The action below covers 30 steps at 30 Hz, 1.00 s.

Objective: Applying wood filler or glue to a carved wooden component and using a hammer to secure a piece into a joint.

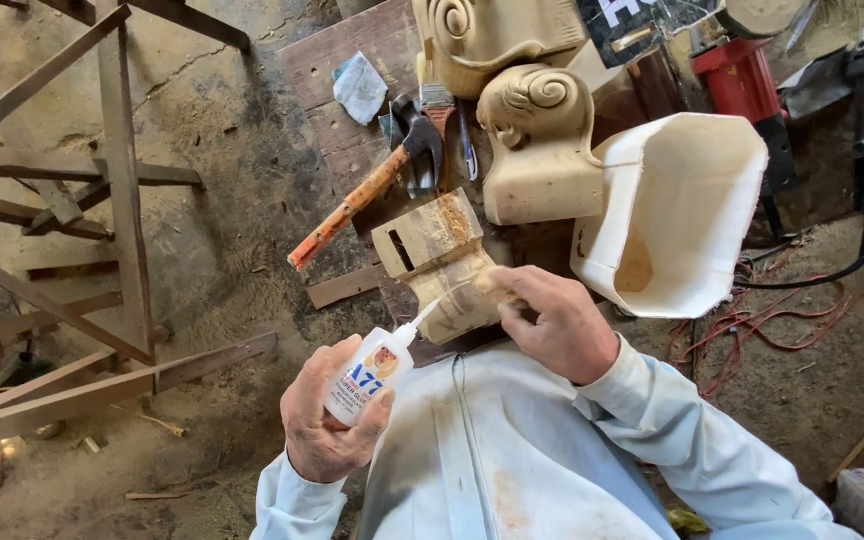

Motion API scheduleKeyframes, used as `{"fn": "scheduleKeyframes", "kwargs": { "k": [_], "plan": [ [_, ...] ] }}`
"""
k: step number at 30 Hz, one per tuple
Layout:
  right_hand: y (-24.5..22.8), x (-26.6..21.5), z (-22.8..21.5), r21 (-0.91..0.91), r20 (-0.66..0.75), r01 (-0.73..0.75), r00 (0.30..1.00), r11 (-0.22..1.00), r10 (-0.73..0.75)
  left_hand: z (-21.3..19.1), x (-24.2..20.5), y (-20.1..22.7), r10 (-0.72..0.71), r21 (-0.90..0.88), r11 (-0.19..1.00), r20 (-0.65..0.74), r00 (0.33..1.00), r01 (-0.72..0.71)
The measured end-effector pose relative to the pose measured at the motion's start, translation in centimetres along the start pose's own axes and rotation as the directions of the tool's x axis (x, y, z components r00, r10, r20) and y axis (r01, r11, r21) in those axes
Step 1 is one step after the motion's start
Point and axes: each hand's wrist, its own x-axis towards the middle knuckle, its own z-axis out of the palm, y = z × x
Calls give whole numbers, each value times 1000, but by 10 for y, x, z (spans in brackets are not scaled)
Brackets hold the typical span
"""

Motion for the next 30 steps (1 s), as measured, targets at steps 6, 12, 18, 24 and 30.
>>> {"fn": "scheduleKeyframes", "kwargs": {
  "k": [6, 12, 18, 24, 30],
  "plan": [
    [19, -14, 1, 162, -162, -98, 979, 982, 125, 7, -2, -17, -139, -466, 873, 50, 989, 146],
    [43, -28, 43, 483, 20, -298, 944, 824, 330, 20, -11, -58, -240, -678, 698, 85, 967, 233],
    [40, -8, 64, 565, -87, -232, 938, 792, 337, 24, -5, -52, -231, -625, 741, 102, 967, 243],
    [45, -10, 75, 618, -121, -248, 907, 746, 402, 19, -4, -52, -243, -669, 699, 112, 963, 254],
    [46, -11, 79, 611, -121, -300, 879, 733, 461, 11, 4, -50, -247, -634, 727, 120, 962, 266]
  ]
}}
